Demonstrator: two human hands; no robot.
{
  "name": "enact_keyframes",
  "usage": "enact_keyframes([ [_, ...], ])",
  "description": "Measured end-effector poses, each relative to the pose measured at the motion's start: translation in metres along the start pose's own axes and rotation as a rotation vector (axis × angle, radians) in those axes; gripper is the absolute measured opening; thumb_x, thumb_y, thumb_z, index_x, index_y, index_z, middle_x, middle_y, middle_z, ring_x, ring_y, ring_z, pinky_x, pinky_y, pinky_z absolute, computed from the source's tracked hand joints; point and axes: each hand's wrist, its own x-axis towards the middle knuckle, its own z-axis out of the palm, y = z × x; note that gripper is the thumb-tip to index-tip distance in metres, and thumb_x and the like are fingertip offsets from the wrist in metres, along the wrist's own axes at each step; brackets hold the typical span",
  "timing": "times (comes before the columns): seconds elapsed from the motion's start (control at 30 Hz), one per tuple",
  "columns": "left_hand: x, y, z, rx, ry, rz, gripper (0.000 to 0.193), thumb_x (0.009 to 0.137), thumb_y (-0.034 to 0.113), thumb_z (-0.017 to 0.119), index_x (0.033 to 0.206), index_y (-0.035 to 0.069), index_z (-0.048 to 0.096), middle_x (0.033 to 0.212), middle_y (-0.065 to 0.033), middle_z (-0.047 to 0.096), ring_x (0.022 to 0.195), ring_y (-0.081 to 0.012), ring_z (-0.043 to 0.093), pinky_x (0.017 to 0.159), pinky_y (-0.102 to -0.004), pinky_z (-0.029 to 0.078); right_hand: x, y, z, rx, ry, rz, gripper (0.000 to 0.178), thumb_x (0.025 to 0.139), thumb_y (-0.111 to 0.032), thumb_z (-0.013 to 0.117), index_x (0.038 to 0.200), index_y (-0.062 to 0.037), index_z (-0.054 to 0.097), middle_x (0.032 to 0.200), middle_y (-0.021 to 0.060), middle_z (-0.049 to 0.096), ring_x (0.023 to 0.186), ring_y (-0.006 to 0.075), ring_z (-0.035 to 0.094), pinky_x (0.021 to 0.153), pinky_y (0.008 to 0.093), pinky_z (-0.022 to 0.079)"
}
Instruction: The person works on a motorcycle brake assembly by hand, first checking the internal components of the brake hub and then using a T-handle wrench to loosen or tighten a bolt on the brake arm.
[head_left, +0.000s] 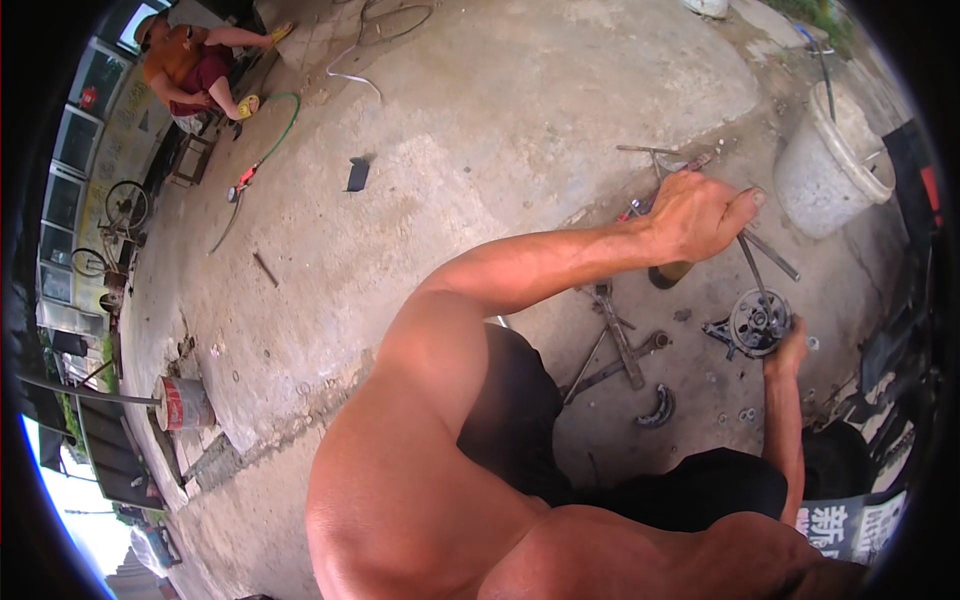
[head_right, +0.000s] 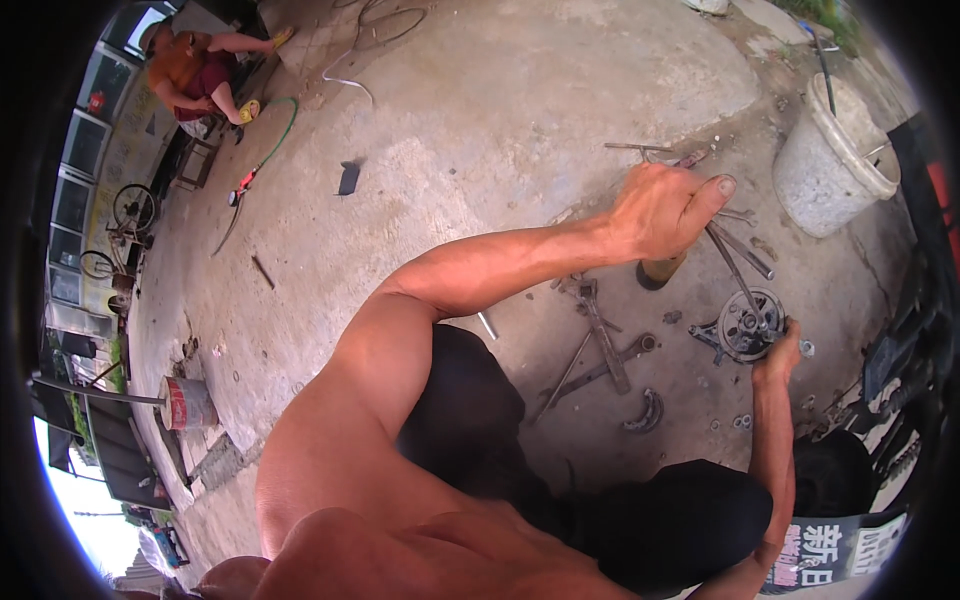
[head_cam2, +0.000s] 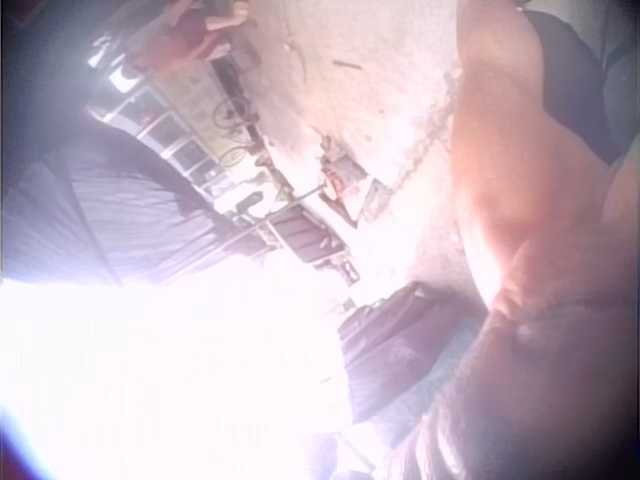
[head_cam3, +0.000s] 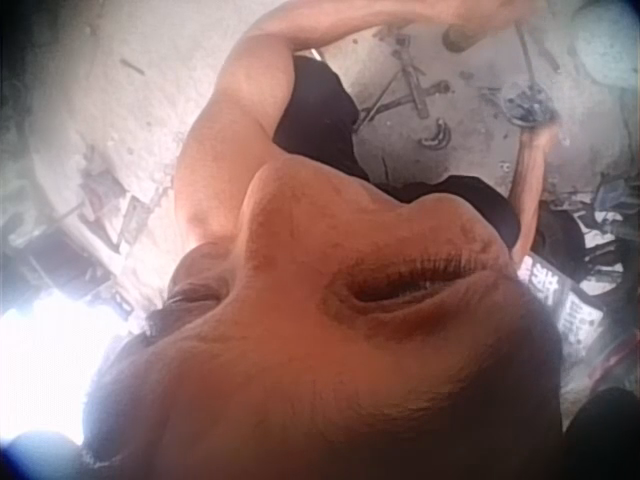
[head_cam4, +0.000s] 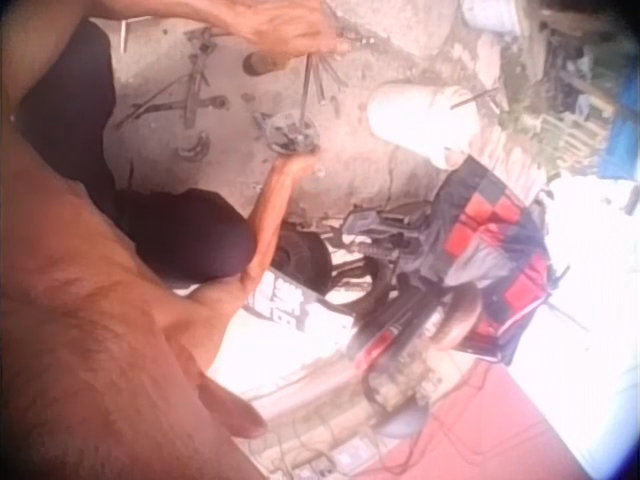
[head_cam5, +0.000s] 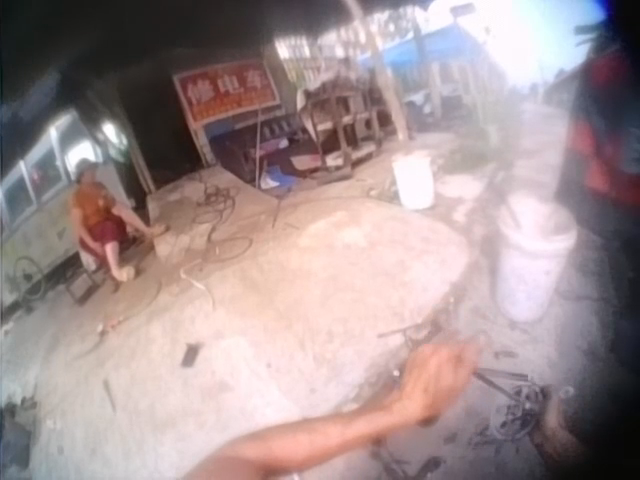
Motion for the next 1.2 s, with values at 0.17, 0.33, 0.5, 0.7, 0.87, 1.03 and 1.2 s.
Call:
enact_keyframes([
  [0.17, 0.0, -0.04, 0.02, -0.311, -0.163, -0.507, 0.07, 0.102, 0.059, 0.036, 0.065, 0.007, 0.065, 0.055, -0.0072, 0.059, 0.056, -0.0242, 0.061, 0.062, -0.0385, 0.05, 0.023, -0.005, -0.02, -0.126, 0.179, -0.3, 0.038, 0.091, -0.036, 0.06, 0.109, -0.0024, 0.066, 0.103, 0.005, 0.063, 0.094, 0.017, 0.06, 0.087, 0.0334, 0.048],
  [0.33, -0.013, -0.028, 0.011, -0.739, -0.261, -0.581, 0.065, 0.099, 0.062, 0.043, 0.087, 0.004, 0.067, 0.065, -0.0066, 0.063, 0.064, -0.0197, 0.064, 0.068, -0.0365, 0.051, 0.027, -0.013, -0.026, -0.225, 0.167, -0.352, 0.04, 0.092, -0.035, 0.06, 0.111, -0.0011, 0.065, 0.106, 0.0048, 0.062, 0.097, 0.016, 0.057, 0.089, 0.0329, 0.046],
  [0.5, -0.022, -0.017, 0.014, -0.331, -0.012, 0.224, 0.048, 0.101, 0.047, 0.054, 0.094, 0.0, 0.066, 0.073, -0.0129, 0.061, 0.066, -0.0235, 0.061, 0.067, -0.0388, 0.051, 0.022, -0.004, -0.013, -0.198, 0.187, -0.204, 0.042, 0.092, -0.037, 0.061, 0.116, -0.0023, 0.065, 0.112, 0.0055, 0.063, 0.102, 0.0165, 0.057, 0.092, 0.0329, 0.045],
  [0.7, -0.025, -0.023, 0.003, -1.151, -0.383, -1.015, 0.05, 0.107, 0.044, 0.041, 0.099, 0.0, 0.064, 0.072, -0.0075, 0.057, 0.049, -0.0114, 0.039, 0.049, -0.0326, 0.034, 0.021, -0.007, -0.021, -0.3, 0.131, -0.648, 0.029, 0.099, -0.026, 0.053, 0.109, -0.0002, 0.061, 0.104, 0.0066, 0.061, 0.097, 0.0184, 0.054, 0.091, 0.0342, 0.043],
  [0.87, -0.035, -0.02, -0.026, -1.227, -0.361, -1.17, 0.049, 0.108, 0.04, 0.038, 0.107, -0.002, 0.062, 0.072, -0.0099, 0.059, 0.048, -0.0136, 0.043, 0.049, -0.0333, 0.046, -0.037, -0.021, 0.002, -0.872, -0.006, -1.231, 0.035, 0.102, -0.028, 0.049, 0.11, 0.0054, 0.057, 0.101, 0.0102, 0.06, 0.096, 0.0218, 0.053, 0.094, 0.0358, 0.043],
  [1.03, -0.023, 0.014, -0.036, -1.09, -0.321, -0.787, 0.04, 0.107, 0.032, 0.041, 0.122, -0.003, 0.051, 0.073, -0.0119, 0.062, 0.048, -0.0179, 0.057, 0.049, -0.0351, 0.051, -0.021, -0.023, -0.002, -0.402, -0.016, -0.593, 0.039, 0.102, -0.033, 0.051, 0.115, 0.0013, 0.062, 0.108, 0.0099, 0.065, 0.099, 0.0211, 0.061, 0.091, 0.0354, 0.048],
  [1.2, -0.025, 0.026, -0.026, -0.618, -0.076, -0.239, 0.054, 0.106, 0.021, 0.044, 0.151, -0.003, 0.026, 0.08, -0.0106, 0.065, 0.058, -0.0117, 0.057, 0.056, -0.027, 0.05, -0.04, -0.036, 0.012, -0.12, 0.01, -0.168, 0.05, 0.095, -0.04, 0.059, 0.118, 0.0034, 0.064, 0.11, 0.0114, 0.066, 0.097, 0.0203, 0.062, 0.087, 0.0361, 0.049],
])
